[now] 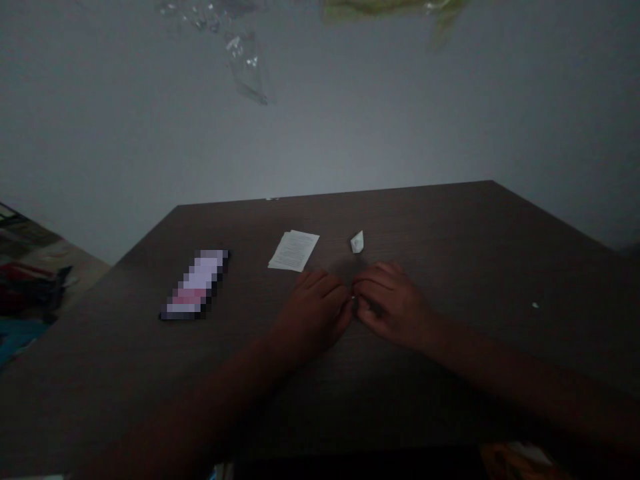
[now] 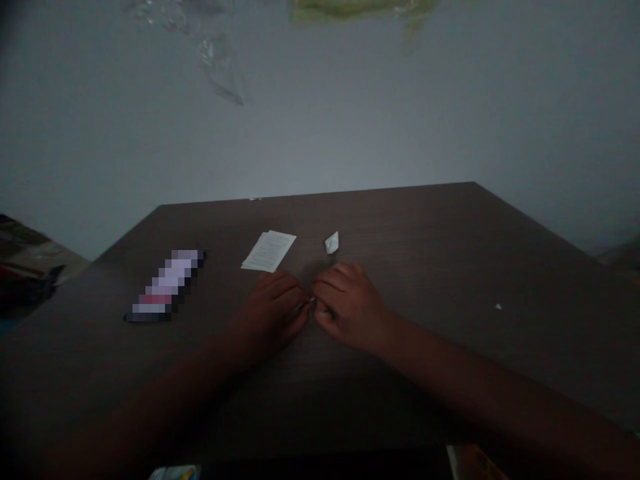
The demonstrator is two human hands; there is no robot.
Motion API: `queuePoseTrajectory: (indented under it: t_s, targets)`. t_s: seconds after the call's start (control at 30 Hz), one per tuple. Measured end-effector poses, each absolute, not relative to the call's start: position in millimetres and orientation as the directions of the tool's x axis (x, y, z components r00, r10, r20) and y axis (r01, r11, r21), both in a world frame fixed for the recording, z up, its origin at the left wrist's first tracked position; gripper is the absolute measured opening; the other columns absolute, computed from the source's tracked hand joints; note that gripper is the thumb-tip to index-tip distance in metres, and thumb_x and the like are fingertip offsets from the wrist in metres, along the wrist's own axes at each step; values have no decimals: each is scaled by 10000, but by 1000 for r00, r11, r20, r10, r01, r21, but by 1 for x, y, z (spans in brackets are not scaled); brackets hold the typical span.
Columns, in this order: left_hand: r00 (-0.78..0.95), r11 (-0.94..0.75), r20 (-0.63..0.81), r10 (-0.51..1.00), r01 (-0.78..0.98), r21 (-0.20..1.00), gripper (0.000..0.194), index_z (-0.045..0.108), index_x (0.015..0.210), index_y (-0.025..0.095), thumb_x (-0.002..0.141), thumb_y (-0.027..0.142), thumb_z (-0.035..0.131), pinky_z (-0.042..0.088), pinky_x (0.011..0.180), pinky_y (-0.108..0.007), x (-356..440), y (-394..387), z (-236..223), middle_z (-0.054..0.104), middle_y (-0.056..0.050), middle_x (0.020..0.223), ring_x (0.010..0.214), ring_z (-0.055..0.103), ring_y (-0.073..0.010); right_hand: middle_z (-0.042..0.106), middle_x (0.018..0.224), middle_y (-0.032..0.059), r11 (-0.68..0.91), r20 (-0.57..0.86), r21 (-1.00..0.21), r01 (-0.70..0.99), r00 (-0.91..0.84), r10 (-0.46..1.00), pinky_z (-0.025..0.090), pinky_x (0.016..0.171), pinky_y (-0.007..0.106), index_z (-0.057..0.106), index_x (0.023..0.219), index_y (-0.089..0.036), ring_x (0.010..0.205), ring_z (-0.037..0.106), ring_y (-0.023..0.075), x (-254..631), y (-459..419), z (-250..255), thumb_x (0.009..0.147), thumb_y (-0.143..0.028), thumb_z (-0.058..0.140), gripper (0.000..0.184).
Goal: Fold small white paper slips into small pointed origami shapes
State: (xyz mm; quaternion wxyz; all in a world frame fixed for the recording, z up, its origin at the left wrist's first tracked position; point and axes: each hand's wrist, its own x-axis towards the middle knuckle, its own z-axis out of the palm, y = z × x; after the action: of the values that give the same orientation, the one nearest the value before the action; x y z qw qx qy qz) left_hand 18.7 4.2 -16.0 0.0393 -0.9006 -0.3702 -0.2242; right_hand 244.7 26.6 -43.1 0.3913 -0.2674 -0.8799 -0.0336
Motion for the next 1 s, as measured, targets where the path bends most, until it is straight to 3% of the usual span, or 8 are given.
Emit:
queuePoseTrajectory:
  t_s: [0.27, 0.5, 0.73, 0.87, 1.0]
  targets:
    - [626, -772, 525, 576, 629, 97, 195, 719, 1008, 182, 1145, 148, 584, 587, 882, -419, 18, 6, -24, 771, -65, 983, 966, 713, -262, 769, 942, 62, 833, 721, -138, 537, -522, 456, 485, 842, 432, 673, 963, -231, 895, 675, 260, 242, 25, -42, 987, -109, 601, 144]
    - [579, -721, 499, 645, 678, 143, 194, 703, 979, 190, 1122, 135, 583, 592, 904, -409, 10, 14, -26, 757, -67, 990, 959, 702, -246, 756, 892, 75, 737, 676, -169, 654, -467, 570, 489, 821, 417, 648, 913, -238, 885, 687, 277, 258, 52, -48, 949, -137, 639, 108]
    - [482, -643, 503, 717, 736, 211, 109, 706, 977, 208, 1064, 150, 677, 572, 892, -421, 7, 19, -26, 773, -47, 982, 946, 715, -247, 756, 881, 39, 728, 632, -425, 538, -399, 664, 538, 777, 361, 647, 963, -248, 810, 714, 228, 252, 42, -52, 943, -146, 628, 106]
    - [438, -610, 508, 742, 755, 240, 83, 702, 989, 218, 1036, 159, 738, 566, 922, -450, 13, 12, -27, 794, -53, 1017, 1015, 737, -276, 768, 853, 8, 576, 478, -680, 454, -322, 817, 554, 695, 329, 670, 1164, -248, 723, 725, 202, 240, 27, -56, 966, -198, 680, 205]
    - [427, -617, 492, 758, 713, 332, 90, 692, 1008, 230, 1032, 156, 739, 581, 926, -426, 17, 7, -35, 802, -43, 1053, 1030, 761, -257, 808, 919, 37, 451, 351, -808, 379, -304, 886, 602, 739, 351, 689, 1229, -235, 788, 770, 222, 234, 23, -57, 934, -204, 747, 302]
